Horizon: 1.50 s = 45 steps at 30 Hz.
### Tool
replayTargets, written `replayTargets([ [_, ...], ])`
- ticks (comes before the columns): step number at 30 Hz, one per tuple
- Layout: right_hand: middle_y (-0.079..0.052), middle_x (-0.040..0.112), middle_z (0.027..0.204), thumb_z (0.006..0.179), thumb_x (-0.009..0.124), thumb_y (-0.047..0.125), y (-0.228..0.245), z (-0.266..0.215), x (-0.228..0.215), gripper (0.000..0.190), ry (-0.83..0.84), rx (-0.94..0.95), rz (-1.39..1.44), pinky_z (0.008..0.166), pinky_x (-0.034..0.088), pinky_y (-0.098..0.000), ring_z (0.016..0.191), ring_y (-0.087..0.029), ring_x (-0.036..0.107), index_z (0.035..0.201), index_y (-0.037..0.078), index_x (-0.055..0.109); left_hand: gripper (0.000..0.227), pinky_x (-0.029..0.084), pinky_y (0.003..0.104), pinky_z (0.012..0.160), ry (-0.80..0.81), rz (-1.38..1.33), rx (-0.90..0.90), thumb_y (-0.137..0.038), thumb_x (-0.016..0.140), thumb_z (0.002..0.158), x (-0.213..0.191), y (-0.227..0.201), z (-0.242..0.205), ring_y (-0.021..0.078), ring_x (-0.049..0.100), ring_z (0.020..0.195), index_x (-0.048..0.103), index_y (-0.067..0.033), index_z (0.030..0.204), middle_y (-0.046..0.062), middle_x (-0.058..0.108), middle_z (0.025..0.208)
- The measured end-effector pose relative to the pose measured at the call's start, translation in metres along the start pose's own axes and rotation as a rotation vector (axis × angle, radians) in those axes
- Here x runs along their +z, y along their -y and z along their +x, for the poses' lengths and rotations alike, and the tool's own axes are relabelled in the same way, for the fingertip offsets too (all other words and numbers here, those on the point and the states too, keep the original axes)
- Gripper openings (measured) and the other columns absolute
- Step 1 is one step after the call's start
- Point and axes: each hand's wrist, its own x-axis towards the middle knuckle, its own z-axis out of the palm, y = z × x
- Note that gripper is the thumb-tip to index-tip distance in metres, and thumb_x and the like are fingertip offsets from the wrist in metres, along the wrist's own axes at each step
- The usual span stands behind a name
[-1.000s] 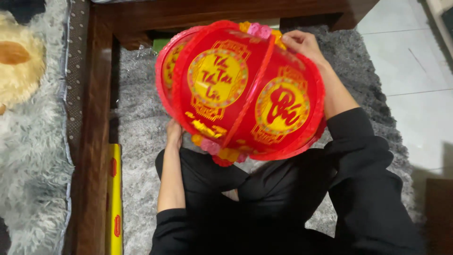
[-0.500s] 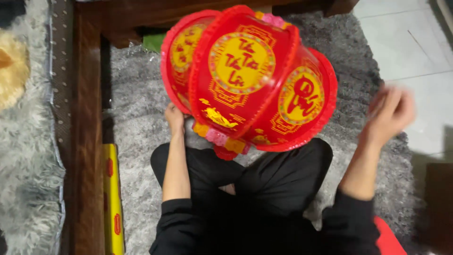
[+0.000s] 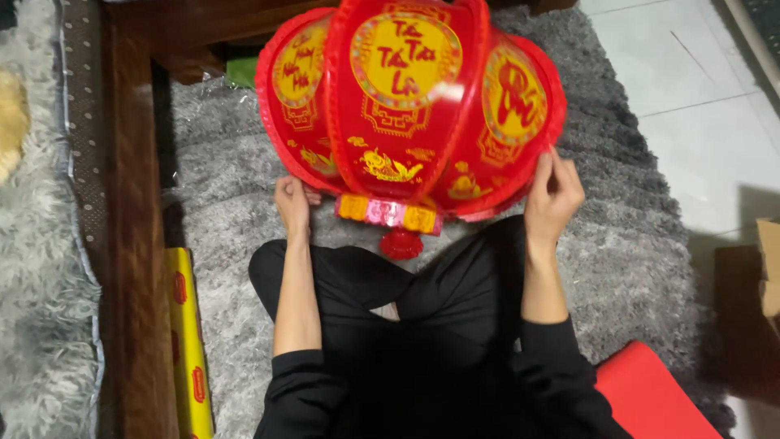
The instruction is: Assemble a red Chinese lantern by unfolding the body and attaching decorative parts
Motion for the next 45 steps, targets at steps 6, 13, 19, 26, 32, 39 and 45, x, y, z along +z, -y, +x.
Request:
replayTargets([
  [6, -0.025, 0.061, 0.1, 0.104, 0.079, 0.015, -0.026, 0.022, 0.029, 0.045, 0.081, 0.026, 0.051, 0.072, 0.049, -0.041, 0.081, -0.031, 0.058, 0.138, -0.009, 0.062, 0.028, 0.064, 0.036, 0.053, -0.021, -0.172, -0.056, -0.018, 0.056, 0.099, 0.003, -0.012, -0.011, 0.0295, 0.074, 0.057, 0.058, 0.0054, 0.114, 0.026, 0.066, 0.076],
  [13, -0.024, 0.057, 0.099, 0.108, 0.07, 0.012, 0.007, 0.049, 0.066, 0.04, 0.109, -0.06, 0.067, 0.074, 0.048, -0.0434, 0.085, -0.038, 0.061, 0.14, -0.01, 0.058, 0.04, 0.049, 0.036, 0.1, -0.515, 0.141, 0.761, -0.012, 0.066, 0.102, 0.031, -0.156, -0.076, 0.0297, 0.053, 0.114, 0.053, -0.0066, 0.14, 0.013, 0.045, 0.127],
  [19, -0.006, 0.047, 0.097, 0.105, 0.065, 0.0, 0.065, 0.053, 0.093, 0.043, 0.189, 0.074, 0.121, 0.063, 0.039, -0.026, 0.075, -0.014, 0.044, 0.147, 0.002, 0.054, 0.035, 0.052, 0.033, 0.096, -0.089, 0.208, 0.876, -0.004, 0.078, 0.091, 0.076, -0.291, -0.131, 0.0233, 0.057, 0.107, 0.064, -0.0044, 0.124, 0.01, 0.059, 0.116],
  [26, -0.01, 0.051, 0.105, 0.107, 0.064, 0.003, 0.078, 0.055, 0.114, 0.038, 0.204, 0.021, 0.138, 0.064, 0.041, -0.0264, 0.08, -0.016, 0.048, 0.144, -0.003, 0.054, 0.033, 0.049, 0.023, 0.071, 0.044, 0.156, 0.742, 0.0, 0.078, 0.089, 0.055, -0.313, -0.121, 0.0119, 0.055, 0.081, 0.069, -0.0028, 0.121, 0.004, 0.061, 0.099],
  [32, -0.01, 0.051, 0.104, 0.107, 0.064, 0.002, 0.086, 0.052, 0.123, 0.04, 0.208, -0.013, 0.129, 0.064, 0.041, -0.0266, 0.082, -0.016, 0.048, 0.145, -0.002, 0.054, 0.039, 0.05, 0.023, 0.073, 0.097, 0.166, 0.7, 0.004, 0.076, 0.085, 0.038, -0.315, -0.119, 0.0115, 0.055, 0.079, 0.069, 0.0, 0.123, 0.005, 0.064, 0.104],
  [39, -0.01, 0.05, 0.103, 0.108, 0.064, 0.003, 0.094, 0.051, 0.127, 0.041, 0.217, -0.009, 0.102, 0.064, 0.042, -0.0262, 0.081, -0.016, 0.048, 0.147, -0.001, 0.053, 0.024, 0.046, 0.021, 0.063, 0.003, 0.139, 0.684, 0.002, 0.075, 0.083, 0.038, -0.318, -0.116, 0.009, 0.052, 0.067, 0.07, 0.0012, 0.107, 0.004, 0.065, 0.093],
  [45, -0.011, 0.051, 0.102, 0.107, 0.065, 0.003, 0.094, 0.053, 0.126, 0.041, 0.215, -0.049, 0.101, 0.066, 0.044, -0.0282, 0.083, -0.018, 0.05, 0.145, -0.003, 0.054, 0.026, 0.048, 0.021, 0.06, 0.022, 0.096, 0.646, 0.007, 0.076, 0.08, 0.039, -0.324, -0.117, 0.0079, 0.053, 0.067, 0.069, 0.0016, 0.105, 0.005, 0.065, 0.09],
])
